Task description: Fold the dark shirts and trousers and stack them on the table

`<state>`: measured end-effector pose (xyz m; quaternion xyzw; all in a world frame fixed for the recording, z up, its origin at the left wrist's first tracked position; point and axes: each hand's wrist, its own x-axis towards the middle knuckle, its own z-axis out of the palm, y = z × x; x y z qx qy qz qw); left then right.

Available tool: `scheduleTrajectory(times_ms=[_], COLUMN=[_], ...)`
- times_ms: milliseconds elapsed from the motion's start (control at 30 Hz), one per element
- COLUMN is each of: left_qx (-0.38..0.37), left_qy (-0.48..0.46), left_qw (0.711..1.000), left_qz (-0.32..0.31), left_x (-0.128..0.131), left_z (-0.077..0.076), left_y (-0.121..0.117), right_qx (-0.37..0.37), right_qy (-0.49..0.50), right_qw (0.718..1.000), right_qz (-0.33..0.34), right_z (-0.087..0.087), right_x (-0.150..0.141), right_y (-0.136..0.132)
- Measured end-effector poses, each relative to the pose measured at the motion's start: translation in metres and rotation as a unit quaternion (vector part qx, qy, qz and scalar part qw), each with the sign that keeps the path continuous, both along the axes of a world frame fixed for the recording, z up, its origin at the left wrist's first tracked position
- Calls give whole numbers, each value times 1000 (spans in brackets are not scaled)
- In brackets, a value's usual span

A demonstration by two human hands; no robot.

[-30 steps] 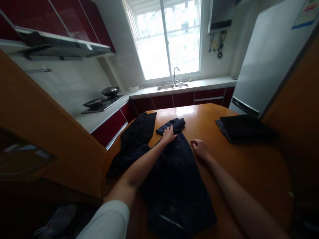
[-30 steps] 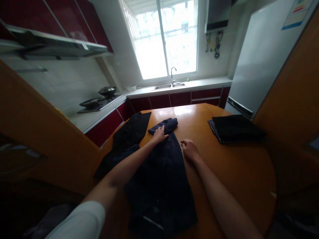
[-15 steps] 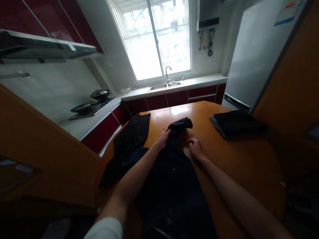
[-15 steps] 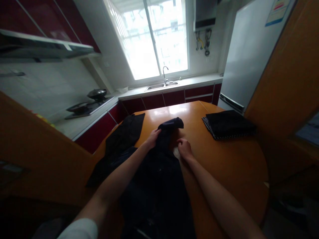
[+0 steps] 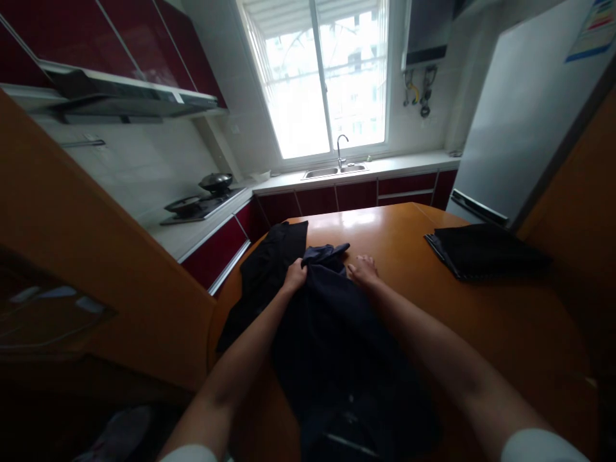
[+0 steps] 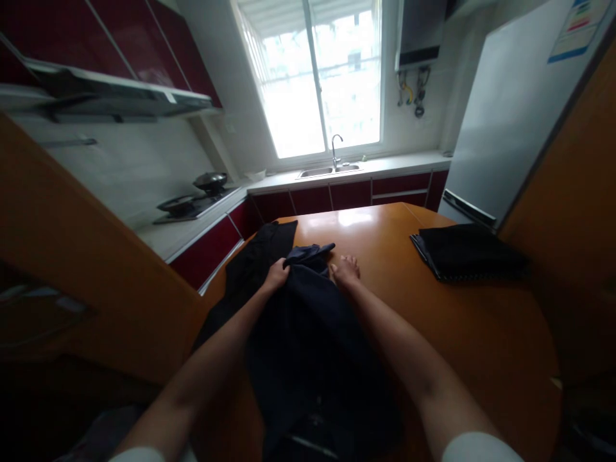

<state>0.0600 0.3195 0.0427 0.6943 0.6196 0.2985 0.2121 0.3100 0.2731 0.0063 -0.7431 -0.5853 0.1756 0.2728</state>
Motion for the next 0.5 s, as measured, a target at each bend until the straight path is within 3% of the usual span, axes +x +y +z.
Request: scheduleTrajectory(times_ms=[233,400,500], left_qx=[-22,-24,-19], left_qy=[80,111,118], left_qw=[995,991,988], left_qz=[-49,-71,-98], left_x=[-22,-22,-17], left_z=[-18,-16,-7], left_y=[-11,-13,-10], right_qx=[-36,-20,-12], right_qy=[-16,-7,15], right_qw=[997,996,998], right_qz=[60,86,65], right_z=[14,8,9], right_x=[-28,-62,-52], right_y=[51,40,25])
